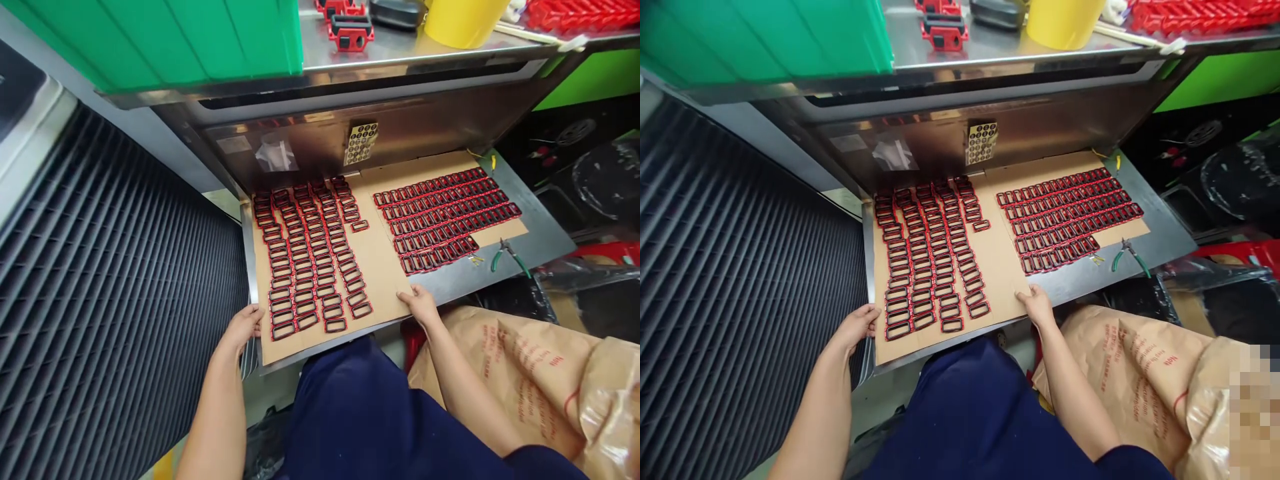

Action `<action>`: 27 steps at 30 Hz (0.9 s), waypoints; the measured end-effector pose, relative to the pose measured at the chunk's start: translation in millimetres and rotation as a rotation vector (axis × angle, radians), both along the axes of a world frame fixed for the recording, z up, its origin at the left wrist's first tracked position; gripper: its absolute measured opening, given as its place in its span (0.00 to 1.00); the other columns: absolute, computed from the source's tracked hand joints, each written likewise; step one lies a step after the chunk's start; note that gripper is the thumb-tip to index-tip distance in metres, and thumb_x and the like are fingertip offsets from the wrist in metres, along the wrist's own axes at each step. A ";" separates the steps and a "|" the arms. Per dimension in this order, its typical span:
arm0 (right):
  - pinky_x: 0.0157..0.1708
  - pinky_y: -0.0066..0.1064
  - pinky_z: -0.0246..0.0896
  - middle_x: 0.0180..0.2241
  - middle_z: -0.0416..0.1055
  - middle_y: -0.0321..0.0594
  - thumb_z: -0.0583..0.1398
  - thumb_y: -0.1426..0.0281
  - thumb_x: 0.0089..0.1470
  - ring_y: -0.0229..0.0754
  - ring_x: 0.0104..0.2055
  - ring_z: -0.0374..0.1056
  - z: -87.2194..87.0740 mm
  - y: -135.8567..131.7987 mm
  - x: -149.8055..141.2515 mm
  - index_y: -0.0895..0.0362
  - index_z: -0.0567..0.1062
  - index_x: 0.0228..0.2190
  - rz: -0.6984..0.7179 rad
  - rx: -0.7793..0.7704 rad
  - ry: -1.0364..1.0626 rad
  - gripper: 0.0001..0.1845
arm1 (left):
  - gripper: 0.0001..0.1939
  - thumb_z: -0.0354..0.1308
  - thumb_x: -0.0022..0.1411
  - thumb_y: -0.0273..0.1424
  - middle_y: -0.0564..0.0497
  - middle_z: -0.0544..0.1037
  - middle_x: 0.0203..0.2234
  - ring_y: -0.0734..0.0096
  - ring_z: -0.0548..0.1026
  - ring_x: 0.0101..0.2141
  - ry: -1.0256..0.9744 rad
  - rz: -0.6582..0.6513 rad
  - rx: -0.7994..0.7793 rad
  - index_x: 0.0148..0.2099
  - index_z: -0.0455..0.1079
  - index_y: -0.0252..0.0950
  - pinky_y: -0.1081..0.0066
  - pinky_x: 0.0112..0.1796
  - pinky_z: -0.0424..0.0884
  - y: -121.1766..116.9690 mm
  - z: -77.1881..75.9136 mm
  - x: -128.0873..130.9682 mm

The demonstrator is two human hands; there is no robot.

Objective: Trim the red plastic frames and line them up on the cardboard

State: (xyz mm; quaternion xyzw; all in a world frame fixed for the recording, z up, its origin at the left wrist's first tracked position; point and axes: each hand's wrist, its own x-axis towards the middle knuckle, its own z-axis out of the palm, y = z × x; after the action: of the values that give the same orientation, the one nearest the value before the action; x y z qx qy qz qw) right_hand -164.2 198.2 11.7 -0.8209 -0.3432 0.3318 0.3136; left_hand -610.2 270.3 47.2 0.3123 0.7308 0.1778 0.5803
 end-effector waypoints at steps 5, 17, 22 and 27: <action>0.38 0.35 0.69 0.35 0.76 0.38 0.63 0.67 0.58 0.41 0.35 0.73 14.3 -9.6 -14.6 0.60 0.73 0.37 0.049 0.033 0.056 0.09 | 0.15 0.63 0.49 0.40 0.59 0.69 0.16 0.74 0.67 0.17 0.010 -0.027 0.105 0.34 0.67 0.37 0.76 0.20 0.63 -11.9 13.3 4.5; 0.40 0.36 0.70 0.40 0.80 0.38 0.61 0.71 0.39 0.50 0.42 0.74 50.3 6.4 -28.0 0.52 0.74 0.39 0.343 0.144 0.403 0.20 | 0.13 0.58 0.68 0.37 0.48 0.76 0.40 0.68 0.76 0.37 0.242 0.103 0.305 0.47 0.71 0.32 0.64 0.39 0.75 -34.8 15.5 72.9; 0.34 0.41 0.72 0.29 0.79 0.40 0.60 0.60 0.46 0.52 0.35 0.76 60.3 29.5 -36.0 0.54 0.76 0.37 0.372 0.098 0.622 0.16 | 0.17 0.58 0.68 0.37 0.45 0.76 0.46 0.64 0.77 0.43 0.134 0.153 0.324 0.53 0.69 0.33 0.59 0.43 0.77 -23.2 14.5 92.7; 0.41 0.45 0.72 0.28 0.78 0.43 0.53 0.48 0.56 0.54 0.41 0.76 66.3 45.8 -48.1 0.54 0.78 0.36 0.340 0.148 0.702 0.25 | 0.17 0.58 0.68 0.37 0.45 0.76 0.46 0.64 0.77 0.42 -0.016 0.166 0.314 0.54 0.69 0.33 0.60 0.42 0.77 -17.7 5.3 102.8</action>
State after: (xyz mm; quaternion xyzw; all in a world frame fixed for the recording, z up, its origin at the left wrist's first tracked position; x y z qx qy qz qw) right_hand -212.3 244.0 78.0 -0.5642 -0.3692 0.6138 0.4107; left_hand -507.4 252.6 52.6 0.3362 0.7126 0.3396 0.5136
